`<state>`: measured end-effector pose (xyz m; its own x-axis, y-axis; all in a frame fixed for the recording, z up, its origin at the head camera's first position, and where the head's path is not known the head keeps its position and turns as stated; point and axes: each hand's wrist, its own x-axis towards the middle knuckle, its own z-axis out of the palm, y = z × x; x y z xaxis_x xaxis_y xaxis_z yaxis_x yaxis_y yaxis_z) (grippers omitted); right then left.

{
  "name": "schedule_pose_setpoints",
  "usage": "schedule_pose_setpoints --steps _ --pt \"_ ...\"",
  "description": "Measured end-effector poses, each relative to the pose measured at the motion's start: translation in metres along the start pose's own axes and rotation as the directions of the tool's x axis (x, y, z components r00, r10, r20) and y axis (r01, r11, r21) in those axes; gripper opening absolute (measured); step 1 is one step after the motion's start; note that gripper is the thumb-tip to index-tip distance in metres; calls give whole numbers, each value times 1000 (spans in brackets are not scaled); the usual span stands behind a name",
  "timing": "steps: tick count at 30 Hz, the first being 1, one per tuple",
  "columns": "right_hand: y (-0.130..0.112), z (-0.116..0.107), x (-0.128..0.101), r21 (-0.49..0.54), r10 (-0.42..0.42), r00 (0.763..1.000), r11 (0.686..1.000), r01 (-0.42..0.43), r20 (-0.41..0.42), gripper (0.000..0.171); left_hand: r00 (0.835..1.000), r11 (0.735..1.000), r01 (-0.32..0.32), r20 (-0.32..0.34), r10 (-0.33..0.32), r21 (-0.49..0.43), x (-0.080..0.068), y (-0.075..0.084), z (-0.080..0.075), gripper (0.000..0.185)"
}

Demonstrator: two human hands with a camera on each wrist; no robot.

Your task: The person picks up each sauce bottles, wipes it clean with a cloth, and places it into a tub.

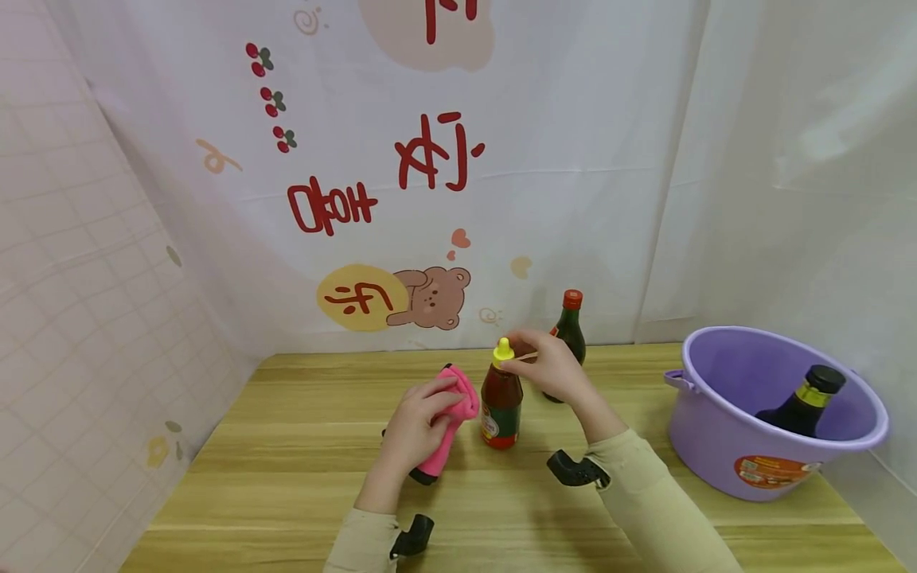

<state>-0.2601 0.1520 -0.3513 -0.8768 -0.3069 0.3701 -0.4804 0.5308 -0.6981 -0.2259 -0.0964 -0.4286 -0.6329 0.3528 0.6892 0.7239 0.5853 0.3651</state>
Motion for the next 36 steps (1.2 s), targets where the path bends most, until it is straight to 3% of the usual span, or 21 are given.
schedule_pose_setpoints --steps 11,23,36 --pt "19 4 -5 132 29 999 991 -31 22 43 998 998 -63 8 63 7 16 4 -7 29" --pt "27 12 -8 175 60 997 983 -52 -44 38 981 981 -191 29 191 -12 42 15 -12 26" --pt "25 11 -9 111 11 998 994 -4 -64 34 982 983 -182 46 182 -7 49 20 -5 23"
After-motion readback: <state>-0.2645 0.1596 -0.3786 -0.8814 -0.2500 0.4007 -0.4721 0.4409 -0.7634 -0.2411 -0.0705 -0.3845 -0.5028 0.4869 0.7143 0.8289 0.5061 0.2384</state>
